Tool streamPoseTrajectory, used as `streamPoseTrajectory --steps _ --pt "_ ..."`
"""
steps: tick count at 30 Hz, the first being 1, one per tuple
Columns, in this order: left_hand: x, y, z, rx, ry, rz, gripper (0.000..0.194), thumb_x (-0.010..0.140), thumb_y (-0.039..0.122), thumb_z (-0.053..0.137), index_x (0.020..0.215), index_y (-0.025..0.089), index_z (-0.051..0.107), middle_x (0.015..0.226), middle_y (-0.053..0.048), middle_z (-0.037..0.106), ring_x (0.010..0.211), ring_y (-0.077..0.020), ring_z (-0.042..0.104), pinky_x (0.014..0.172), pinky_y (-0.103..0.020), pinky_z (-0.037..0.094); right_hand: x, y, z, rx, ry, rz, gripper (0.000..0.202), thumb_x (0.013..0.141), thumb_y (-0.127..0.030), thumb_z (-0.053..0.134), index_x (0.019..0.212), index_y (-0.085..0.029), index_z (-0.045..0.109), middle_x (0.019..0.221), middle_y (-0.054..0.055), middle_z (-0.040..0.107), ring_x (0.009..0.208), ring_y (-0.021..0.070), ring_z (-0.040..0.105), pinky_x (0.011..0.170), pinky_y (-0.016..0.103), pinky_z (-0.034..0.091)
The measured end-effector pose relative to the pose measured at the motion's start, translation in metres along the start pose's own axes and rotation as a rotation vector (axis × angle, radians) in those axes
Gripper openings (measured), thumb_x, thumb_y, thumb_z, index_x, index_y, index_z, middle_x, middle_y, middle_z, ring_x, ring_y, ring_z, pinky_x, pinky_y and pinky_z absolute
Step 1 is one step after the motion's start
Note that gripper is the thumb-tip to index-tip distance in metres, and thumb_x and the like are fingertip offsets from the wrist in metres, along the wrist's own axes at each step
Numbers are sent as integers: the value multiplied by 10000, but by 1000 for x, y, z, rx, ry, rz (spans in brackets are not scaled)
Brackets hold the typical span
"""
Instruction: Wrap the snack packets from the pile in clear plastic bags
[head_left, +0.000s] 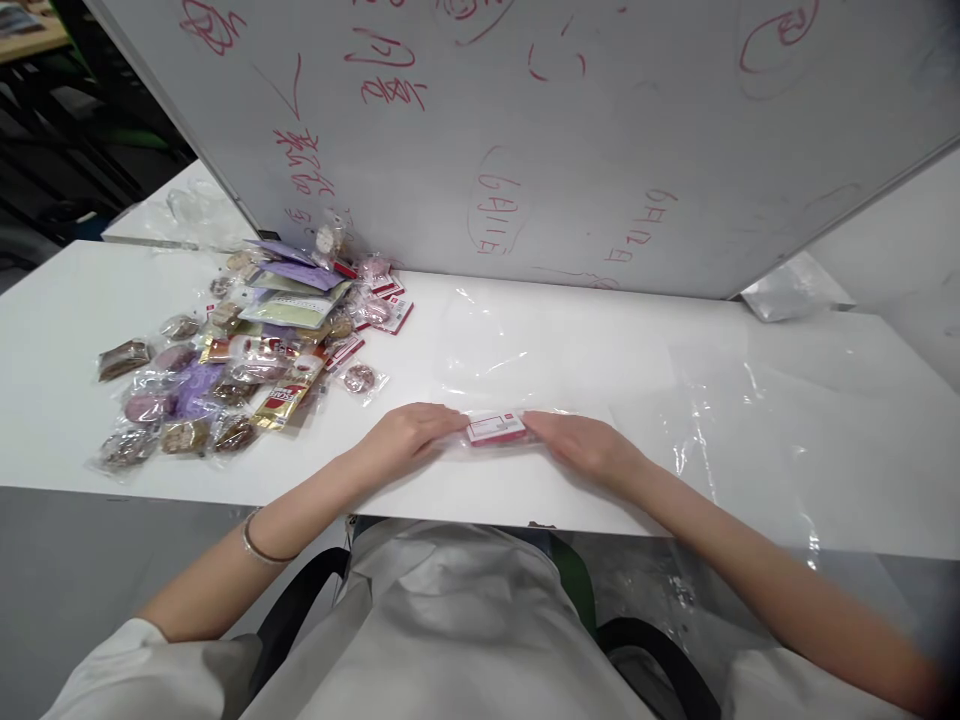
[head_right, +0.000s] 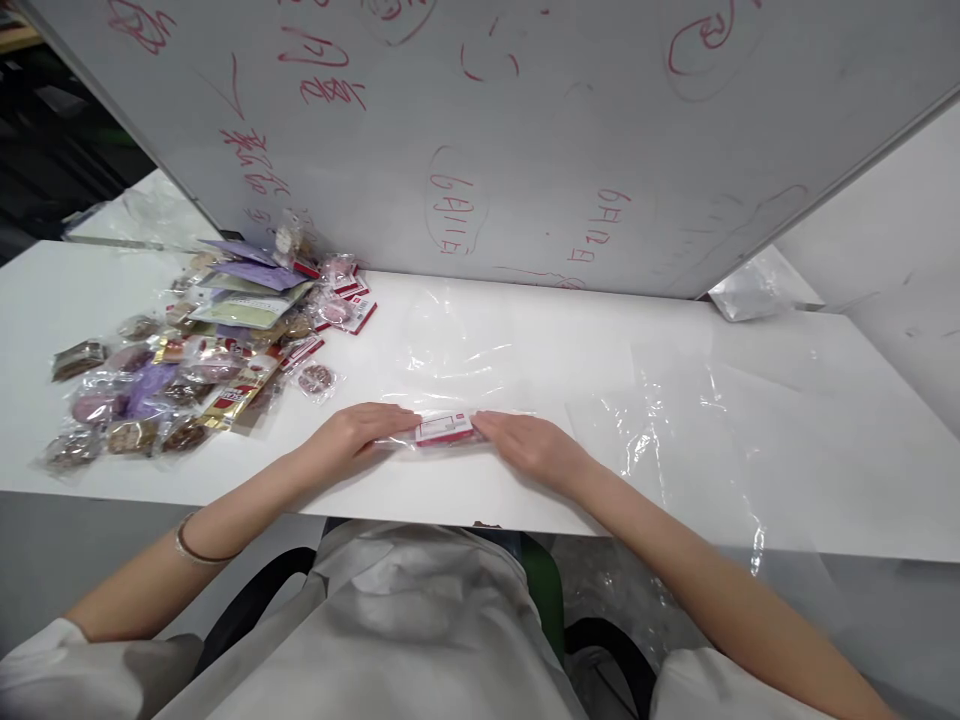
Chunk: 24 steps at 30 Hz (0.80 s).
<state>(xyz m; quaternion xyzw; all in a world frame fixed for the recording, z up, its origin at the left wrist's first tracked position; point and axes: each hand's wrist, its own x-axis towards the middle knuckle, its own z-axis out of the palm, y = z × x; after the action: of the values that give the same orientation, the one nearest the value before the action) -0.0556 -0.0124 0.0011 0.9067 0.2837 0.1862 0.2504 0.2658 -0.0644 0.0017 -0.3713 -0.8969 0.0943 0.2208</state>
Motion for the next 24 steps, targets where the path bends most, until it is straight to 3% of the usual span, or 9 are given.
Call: streamPoseTrajectory --steps 4,7,9,12,14,17,20,22,24 --pt "6 4 -6 -196 101 -336 327 1003 356 418 1028 215 712 958 -33 766 862 -192 709 788 -315 544 18 10 -5 320 -54 549 275 964 -455 514 1035 -251 684 825 18 760 731 203 720 671 353 593" --pt "8 6 -2 -124 158 -475 316 1000 364 419 1115 178 647 764 -18 706 714 -189 658 731 -329 524 31 15 4 310 -61 717 338 885 -564 599 989 -244 631 572 -44 612 529 172 602 558 315 515" --pt "7 5 4 58 245 -454 352 978 332 468 1261 150 572 844 -66 701 813 -232 658 794 -401 524 36 20 14 166 102 647 329 874 -523 633 1044 -242 608 677 -19 626 579 174 605 590 328 517" --pt "3 1 7 277 313 -211 396 969 249 499 1362 211 531 1301 -162 613 1258 -310 540 1013 -527 451 35 27 22 -5 340 337 268 908 -402 625 1123 -242 608 970 80 672 852 229 668 756 400 550" --pt "0 0 4 268 163 -36 406 986 217 462 1384 266 525 1447 -107 538 1385 -280 448 1108 -518 403 32 30 21 -7 294 39 284 925 -375 600 1183 -255 612 1088 101 682 1036 257 657 871 441 541" --pt "-4 1 -4 191 -69 58 598 935 340 560 1499 223 398 1517 -108 480 1420 -289 421 1175 -505 361 26 29 12 85 15 -242 628 883 -457 627 1441 -216 468 1344 138 617 1244 278 586 985 465 521" --pt "-6 1 -8 159 -51 10 600 925 317 552 1496 196 411 1526 -121 465 1414 -279 438 1175 -484 376 23 25 6 103 -101 -173 746 885 -318 595 1561 -197 303 1506 148 484 1354 280 505 1054 489 495" --pt "-8 0 -10 120 15 -65 457 963 244 463 1414 210 520 1445 -104 562 1318 -245 551 1106 -449 462 22 24 4 166 -68 -57 638 902 -196 520 1521 -271 387 1458 91 548 1315 250 552 1043 474 515" --pt "-8 -1 -12 34 52 -170 365 986 262 427 1293 229 623 1313 -79 667 1170 -233 655 988 -408 541 23 24 3 288 -7 129 504 927 -216 521 1421 -312 508 1297 50 675 1156 229 666 954 430 577"
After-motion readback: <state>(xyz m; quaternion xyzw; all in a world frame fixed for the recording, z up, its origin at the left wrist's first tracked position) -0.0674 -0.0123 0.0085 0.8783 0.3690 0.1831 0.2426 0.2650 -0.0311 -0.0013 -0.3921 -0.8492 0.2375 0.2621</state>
